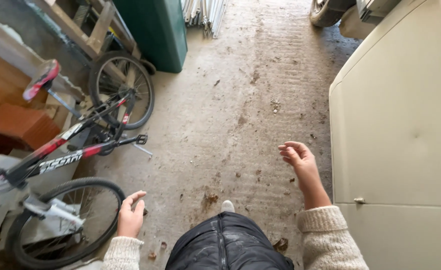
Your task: The person handles a coil of white cable, picks up a shovel and a metal rake head, then retrieves a water bottle from the floor and opens a trash bin lid.
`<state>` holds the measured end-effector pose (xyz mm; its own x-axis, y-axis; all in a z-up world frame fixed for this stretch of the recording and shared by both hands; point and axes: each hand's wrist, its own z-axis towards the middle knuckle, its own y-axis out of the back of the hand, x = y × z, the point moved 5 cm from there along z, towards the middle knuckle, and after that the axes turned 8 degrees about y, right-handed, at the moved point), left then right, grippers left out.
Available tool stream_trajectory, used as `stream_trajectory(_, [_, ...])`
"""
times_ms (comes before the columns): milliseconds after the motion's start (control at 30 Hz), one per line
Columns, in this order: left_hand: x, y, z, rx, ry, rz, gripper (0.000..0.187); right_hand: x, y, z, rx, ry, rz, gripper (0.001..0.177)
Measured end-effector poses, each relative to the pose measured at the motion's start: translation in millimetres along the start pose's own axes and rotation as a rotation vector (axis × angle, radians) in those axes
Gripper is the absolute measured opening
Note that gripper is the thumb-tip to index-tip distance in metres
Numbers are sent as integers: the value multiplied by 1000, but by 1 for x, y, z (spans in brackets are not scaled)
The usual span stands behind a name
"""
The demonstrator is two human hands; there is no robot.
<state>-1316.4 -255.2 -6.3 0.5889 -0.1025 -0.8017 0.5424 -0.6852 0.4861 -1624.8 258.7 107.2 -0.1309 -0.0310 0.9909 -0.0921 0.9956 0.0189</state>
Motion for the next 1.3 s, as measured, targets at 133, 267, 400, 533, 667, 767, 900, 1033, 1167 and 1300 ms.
stream_trajectory(133, [-57, -62, 54, 34, -163, 29, 33, 39, 50, 48, -68, 58, -32, 23])
stream_trajectory(267, [-113, -120, 95, 153, -110, -23, 30, 46, 97, 87, -165, 243, 13, 25])
stream_trajectory(400, [-146, -168, 139, 259, -95, 1, 28, 70, 119, 104, -249, 272, 7, 23])
stream_trajectory(533, [-188, -208, 184, 287, -96, 36, 28, 69, 138, 147, -301, 250, -8, 22])
stream_trajectory(667, [-233, -269, 250, 301, -57, 80, 29, 39, 149, 226, -354, 160, 13, 19])
stream_trajectory(767, [-277, -324, 309, 341, 7, 109, 29, 36, 137, 307, -365, 71, -13, 19])
stream_trajectory(900, [-334, -381, 387, 395, 4, 116, 33, 30, 123, 425, -250, 65, -70, 19])
stream_trajectory(1033, [-408, -425, 454, 391, 79, 82, 30, 76, 100, 519, -228, -36, -97, 21])
stream_trajectory(1167, [-475, -471, 508, 420, 21, 62, 30, 66, 102, 597, -244, -21, -74, 24])
stream_trajectory(1300, [-527, -526, 563, 460, 62, 57, 29, 55, 112, 676, -275, -128, -97, 23])
